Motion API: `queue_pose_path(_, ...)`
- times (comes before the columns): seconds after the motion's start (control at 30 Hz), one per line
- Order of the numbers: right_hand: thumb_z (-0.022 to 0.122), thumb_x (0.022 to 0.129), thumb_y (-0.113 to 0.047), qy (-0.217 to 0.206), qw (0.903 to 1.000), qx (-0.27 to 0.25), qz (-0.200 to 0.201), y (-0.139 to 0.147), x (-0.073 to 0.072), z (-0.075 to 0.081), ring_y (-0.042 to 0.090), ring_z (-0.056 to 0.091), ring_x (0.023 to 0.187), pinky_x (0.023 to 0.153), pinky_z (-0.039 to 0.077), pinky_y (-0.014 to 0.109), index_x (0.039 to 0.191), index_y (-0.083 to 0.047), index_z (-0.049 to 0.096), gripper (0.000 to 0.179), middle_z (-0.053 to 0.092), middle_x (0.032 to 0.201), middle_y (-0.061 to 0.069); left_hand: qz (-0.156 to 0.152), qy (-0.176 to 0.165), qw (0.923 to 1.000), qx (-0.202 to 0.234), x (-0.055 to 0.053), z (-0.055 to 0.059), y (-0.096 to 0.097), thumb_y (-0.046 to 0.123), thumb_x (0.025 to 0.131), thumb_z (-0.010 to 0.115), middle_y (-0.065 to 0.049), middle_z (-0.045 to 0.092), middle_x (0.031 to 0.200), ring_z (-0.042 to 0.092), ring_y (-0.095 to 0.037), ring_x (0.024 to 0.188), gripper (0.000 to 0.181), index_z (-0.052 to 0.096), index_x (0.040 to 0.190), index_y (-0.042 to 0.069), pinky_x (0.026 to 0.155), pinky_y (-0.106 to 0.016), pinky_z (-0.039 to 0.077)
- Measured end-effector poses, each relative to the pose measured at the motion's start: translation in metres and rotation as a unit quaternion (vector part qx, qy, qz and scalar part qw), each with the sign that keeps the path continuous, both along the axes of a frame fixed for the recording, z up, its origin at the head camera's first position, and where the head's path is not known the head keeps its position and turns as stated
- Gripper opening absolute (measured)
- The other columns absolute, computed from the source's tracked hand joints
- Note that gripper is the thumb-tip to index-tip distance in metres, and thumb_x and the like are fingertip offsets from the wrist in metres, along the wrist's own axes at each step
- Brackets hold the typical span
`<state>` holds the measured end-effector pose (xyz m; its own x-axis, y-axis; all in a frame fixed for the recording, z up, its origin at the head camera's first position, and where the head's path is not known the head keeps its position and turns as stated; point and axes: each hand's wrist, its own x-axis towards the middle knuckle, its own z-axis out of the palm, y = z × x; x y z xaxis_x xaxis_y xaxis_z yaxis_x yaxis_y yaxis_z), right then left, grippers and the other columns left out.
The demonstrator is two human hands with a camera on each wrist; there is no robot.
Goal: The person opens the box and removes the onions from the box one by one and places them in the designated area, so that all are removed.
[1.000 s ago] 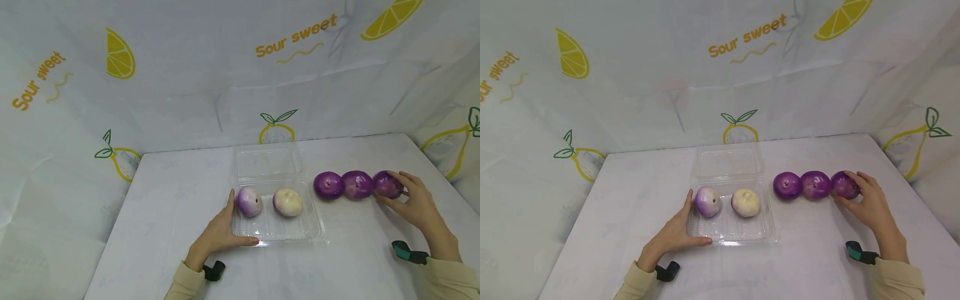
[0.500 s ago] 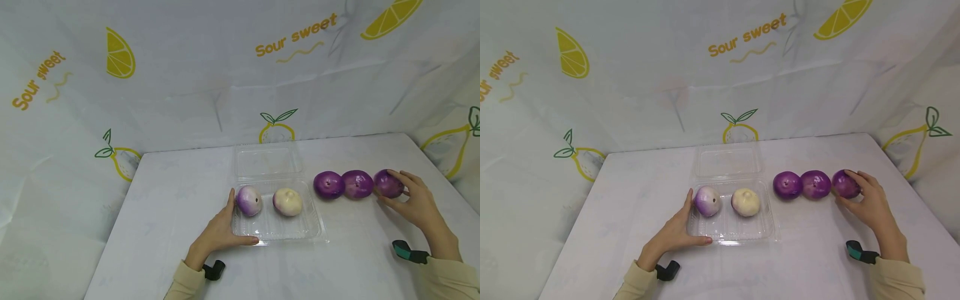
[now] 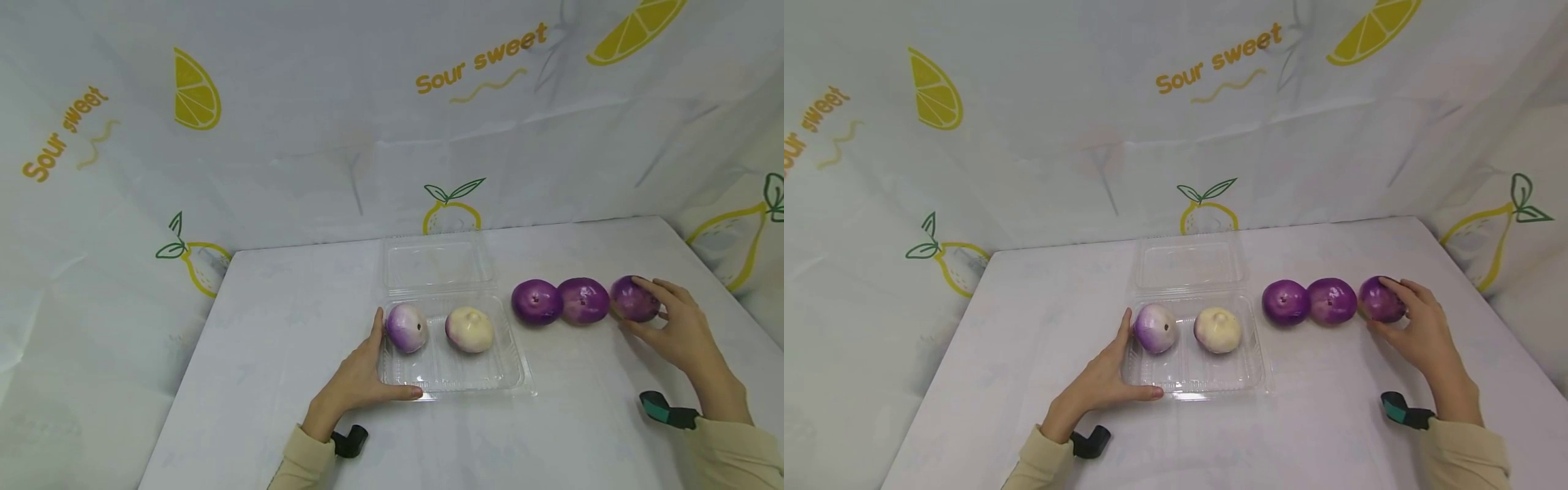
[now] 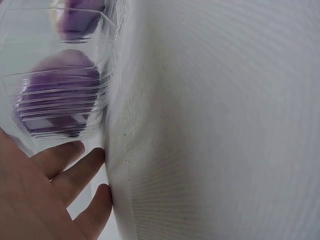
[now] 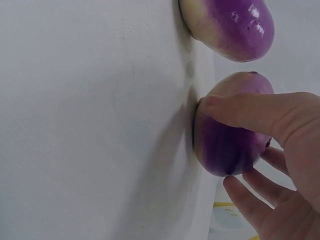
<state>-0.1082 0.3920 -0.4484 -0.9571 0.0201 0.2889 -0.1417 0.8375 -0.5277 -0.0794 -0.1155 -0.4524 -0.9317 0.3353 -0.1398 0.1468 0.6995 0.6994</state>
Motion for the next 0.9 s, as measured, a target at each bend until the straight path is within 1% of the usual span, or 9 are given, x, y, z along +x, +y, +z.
queue_pose_path(0.1, 0.085, 0.069, 0.011, 0.001, 1.0, 0.005, -0.006, -0.0007, -0.0004, -0.0003, 0.066, 0.042, 0.116, 0.069, 0.022, -0.012, 0.141, 0.01, 0.05, 0.08, 0.04, 0.134, 0.049, 0.0, -0.002, 1.0, 0.002, 0.0002, -0.0004, -0.0003, 0.072, 0.063, 0.085, -0.008, 0.016, 0.172, 0.029, -0.033, 0.155, 0.147, -0.01, 0.165, 0.026, 0.122, -0.056, 0.035)
queue_pose_path(0.27, 0.086, 0.071, 0.006, -0.015, 0.9998, 0.004, -0.01, -0.0019, 0.0007, -0.0003, 0.063, 0.041, 0.116, 0.066, 0.024, -0.009, 0.142, 0.008, 0.051, 0.079, 0.041, 0.133, 0.047, 0.001, -0.004, 1.0, 0.003, -0.0001, -0.0008, -0.0004, 0.073, 0.063, 0.085, -0.007, 0.016, 0.172, 0.029, -0.033, 0.156, 0.147, -0.01, 0.165, 0.025, 0.122, -0.057, 0.035)
queue_pose_path(0.53, 0.086, 0.072, 0.005, -0.016, 0.9998, -0.006, -0.003, -0.0025, 0.0001, 0.0001, 0.065, 0.04, 0.117, 0.067, 0.024, -0.012, 0.142, 0.009, 0.051, 0.078, 0.04, 0.133, 0.048, 0.0, -0.003, 1.0, 0.005, -0.0005, -0.0011, -0.0009, 0.072, 0.063, 0.085, -0.008, 0.016, 0.172, 0.029, -0.033, 0.156, 0.147, -0.009, 0.165, 0.024, 0.122, -0.056, 0.035)
queue_pose_path(0.9, 0.087, 0.07, 0.003, -0.007, 0.9999, -0.007, -0.006, -0.0026, -0.0003, 0.0008, 0.066, 0.04, 0.118, 0.068, 0.023, -0.01, 0.141, 0.008, 0.052, 0.079, 0.04, 0.134, 0.049, -0.001, 0.001, 1.0, 0.003, -0.0001, -0.0012, -0.0017, 0.073, 0.063, 0.085, -0.008, 0.017, 0.172, 0.029, -0.034, 0.155, 0.146, -0.01, 0.165, 0.026, 0.122, -0.056, 0.036)
